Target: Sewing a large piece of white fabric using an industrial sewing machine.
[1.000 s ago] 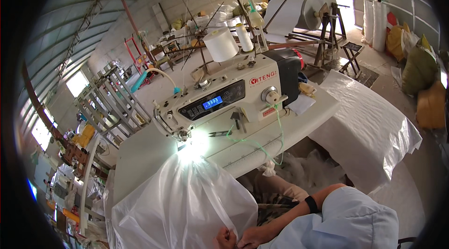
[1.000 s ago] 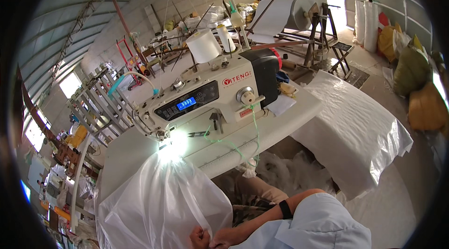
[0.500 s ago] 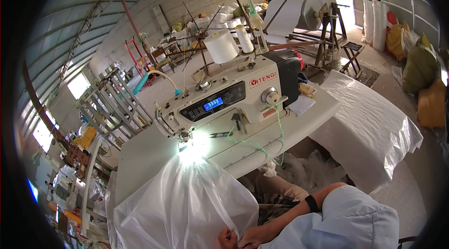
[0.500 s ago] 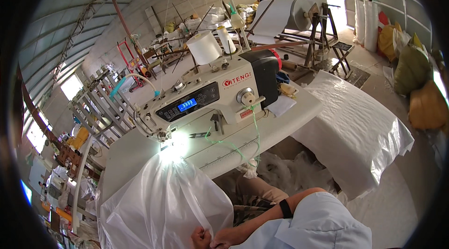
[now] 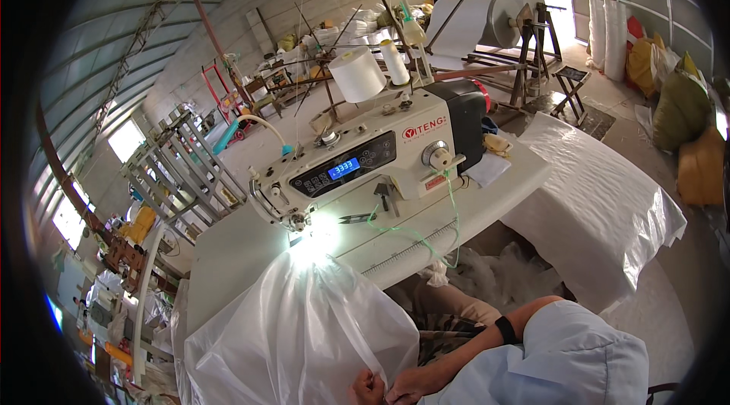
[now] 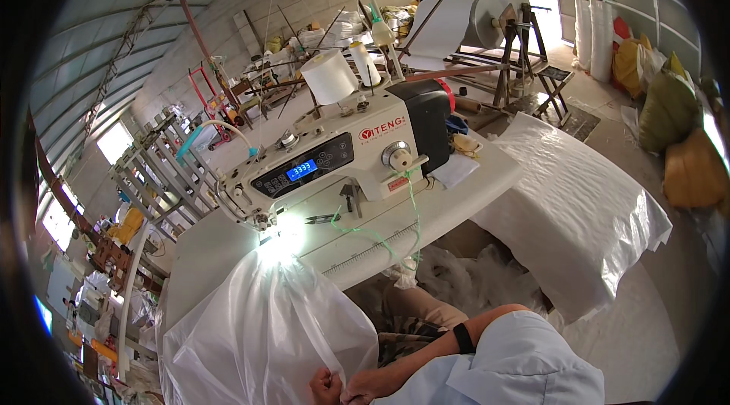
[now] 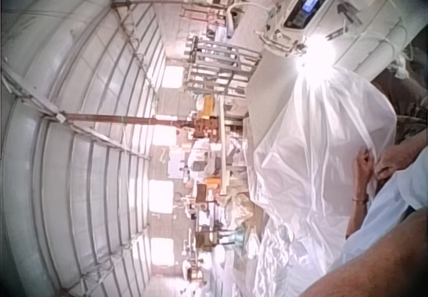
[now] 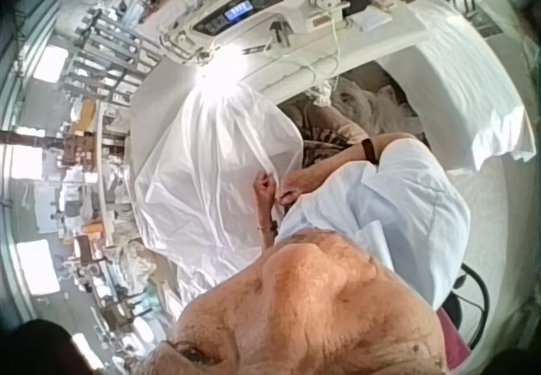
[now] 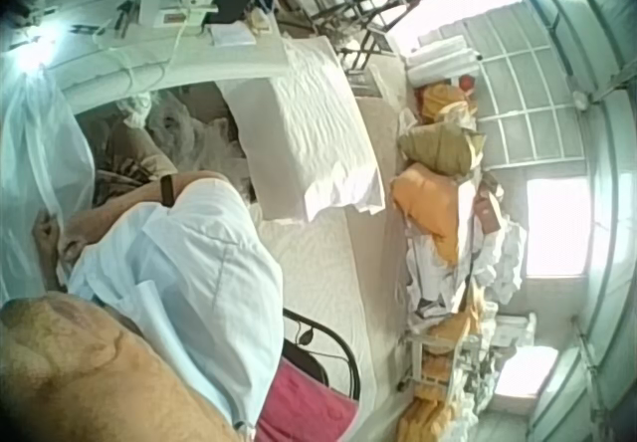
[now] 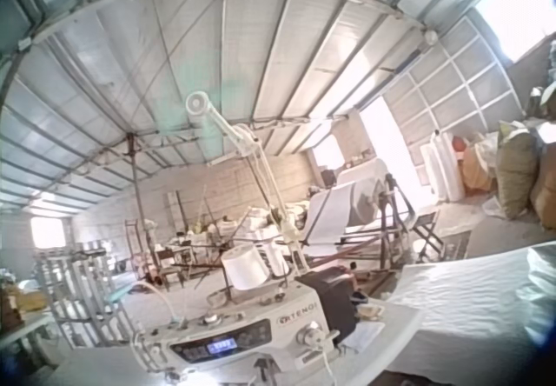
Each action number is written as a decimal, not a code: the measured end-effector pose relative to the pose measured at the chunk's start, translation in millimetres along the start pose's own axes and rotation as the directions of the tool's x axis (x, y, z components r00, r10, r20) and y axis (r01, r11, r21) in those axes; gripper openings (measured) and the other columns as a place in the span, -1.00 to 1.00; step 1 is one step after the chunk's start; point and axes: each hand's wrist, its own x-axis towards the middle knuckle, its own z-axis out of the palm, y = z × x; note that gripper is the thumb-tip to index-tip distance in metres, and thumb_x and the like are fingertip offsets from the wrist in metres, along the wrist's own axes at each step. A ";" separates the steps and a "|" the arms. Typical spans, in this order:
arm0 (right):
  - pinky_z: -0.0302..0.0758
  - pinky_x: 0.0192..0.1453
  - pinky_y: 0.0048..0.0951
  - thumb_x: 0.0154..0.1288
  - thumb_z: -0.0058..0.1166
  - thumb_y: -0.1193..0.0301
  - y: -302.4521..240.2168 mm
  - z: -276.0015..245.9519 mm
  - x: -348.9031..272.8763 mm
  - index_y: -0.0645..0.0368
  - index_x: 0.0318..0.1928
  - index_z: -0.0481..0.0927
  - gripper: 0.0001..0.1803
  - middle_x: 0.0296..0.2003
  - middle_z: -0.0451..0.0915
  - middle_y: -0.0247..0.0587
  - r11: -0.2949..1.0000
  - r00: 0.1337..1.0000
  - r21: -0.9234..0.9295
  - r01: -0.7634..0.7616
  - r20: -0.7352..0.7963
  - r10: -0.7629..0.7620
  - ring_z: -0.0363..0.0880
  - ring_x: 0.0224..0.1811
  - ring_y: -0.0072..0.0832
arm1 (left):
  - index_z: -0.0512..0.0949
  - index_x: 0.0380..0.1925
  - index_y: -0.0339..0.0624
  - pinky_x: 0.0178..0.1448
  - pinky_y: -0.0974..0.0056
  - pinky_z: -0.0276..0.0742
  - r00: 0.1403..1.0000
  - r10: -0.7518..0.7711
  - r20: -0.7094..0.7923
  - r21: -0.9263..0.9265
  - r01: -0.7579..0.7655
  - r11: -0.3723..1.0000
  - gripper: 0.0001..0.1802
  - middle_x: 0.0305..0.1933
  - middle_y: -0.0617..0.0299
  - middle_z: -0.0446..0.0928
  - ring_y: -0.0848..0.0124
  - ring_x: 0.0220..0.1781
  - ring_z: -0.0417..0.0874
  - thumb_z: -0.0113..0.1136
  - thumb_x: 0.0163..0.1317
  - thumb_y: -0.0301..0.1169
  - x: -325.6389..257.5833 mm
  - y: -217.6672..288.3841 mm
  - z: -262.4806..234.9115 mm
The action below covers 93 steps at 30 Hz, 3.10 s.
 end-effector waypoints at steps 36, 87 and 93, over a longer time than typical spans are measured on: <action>0.39 -0.24 -0.14 0.37 -0.04 0.28 5.4 3.9 1.5 0.23 -0.32 0.49 -0.75 -0.42 0.50 0.07 1.000 1.000 -0.012 0.015 -0.008 -0.015 0.51 -0.35 -0.06 | 0.25 -0.57 -0.16 -0.53 0.37 0.08 0.999 -0.037 0.022 0.027 0.037 0.999 -0.74 -0.62 0.46 0.12 0.63 -0.54 0.14 0.06 0.27 -0.49 3.2 9.7 -3.4; 0.39 -0.22 -0.17 0.40 -0.07 0.26 -2.5 2.0 1.6 0.20 -0.30 0.49 -0.74 -0.41 0.50 0.07 1.000 1.000 0.002 0.002 0.028 -0.002 0.49 -0.34 -0.09 | 0.34 -0.50 -0.14 -0.54 0.44 0.10 0.999 0.027 0.024 0.034 -0.028 0.999 -0.77 -0.64 0.49 0.22 0.67 -0.57 0.18 0.09 0.35 -0.42 -0.3 -10.0 -1.7; 0.39 -0.22 -0.20 0.40 -0.07 0.27 -0.2 4.3 1.4 0.20 -0.30 0.49 -0.75 -0.42 0.50 0.05 0.999 0.999 0.022 0.033 0.001 -0.033 0.47 -0.36 -0.12 | 0.34 -0.50 -0.13 -0.57 0.44 0.07 0.998 -0.047 0.039 -0.095 0.050 0.994 -0.77 -0.65 0.49 0.22 0.70 -0.60 0.18 0.10 0.35 -0.41 -1.2 -14.0 -1.3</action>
